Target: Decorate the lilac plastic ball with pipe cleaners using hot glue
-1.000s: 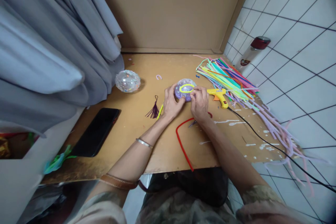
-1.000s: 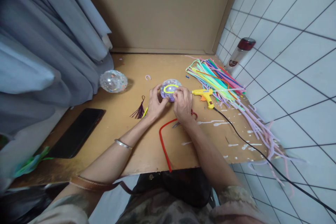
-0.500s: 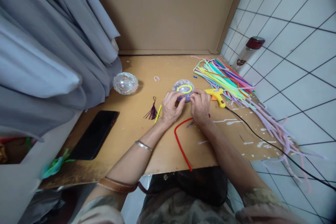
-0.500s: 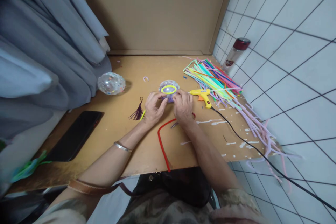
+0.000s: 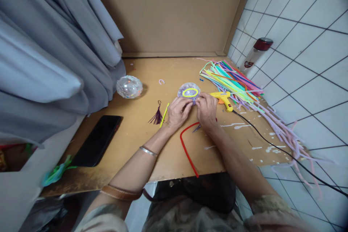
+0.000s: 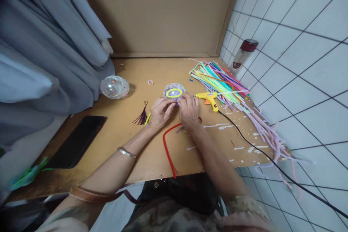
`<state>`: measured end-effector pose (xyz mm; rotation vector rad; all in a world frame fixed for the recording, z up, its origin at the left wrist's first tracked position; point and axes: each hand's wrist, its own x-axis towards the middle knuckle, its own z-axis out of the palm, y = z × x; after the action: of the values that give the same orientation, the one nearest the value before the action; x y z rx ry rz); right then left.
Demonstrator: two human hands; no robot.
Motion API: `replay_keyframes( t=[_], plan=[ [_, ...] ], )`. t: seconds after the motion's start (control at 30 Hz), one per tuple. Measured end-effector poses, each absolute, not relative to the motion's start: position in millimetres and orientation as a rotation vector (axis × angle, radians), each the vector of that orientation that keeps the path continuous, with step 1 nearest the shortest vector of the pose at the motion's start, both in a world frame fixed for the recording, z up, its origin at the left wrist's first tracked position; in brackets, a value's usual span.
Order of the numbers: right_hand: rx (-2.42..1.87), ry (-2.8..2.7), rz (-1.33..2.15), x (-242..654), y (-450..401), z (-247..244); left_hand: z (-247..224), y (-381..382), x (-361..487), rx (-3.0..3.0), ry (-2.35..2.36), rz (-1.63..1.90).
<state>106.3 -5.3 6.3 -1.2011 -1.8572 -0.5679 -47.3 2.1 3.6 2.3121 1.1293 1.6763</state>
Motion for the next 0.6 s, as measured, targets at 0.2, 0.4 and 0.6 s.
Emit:
replay_keyframes(
  t=[0.2,0.4,0.6],
  plan=[
    [-1.229,-1.869,-0.583,106.2,-5.8,6.1,3.9,1.5,-46.7,2.326,1.095,1.718],
    [-1.197,-1.867,-0.583,105.6,-6.3,6.4,6.1,-1.1,-47.1,2.313,1.087,1.690],
    [-1.189,-1.883,-0.583,106.1,-5.7,7.1,5.1,0.4,-46.5,2.322,1.096,1.690]
  ],
)
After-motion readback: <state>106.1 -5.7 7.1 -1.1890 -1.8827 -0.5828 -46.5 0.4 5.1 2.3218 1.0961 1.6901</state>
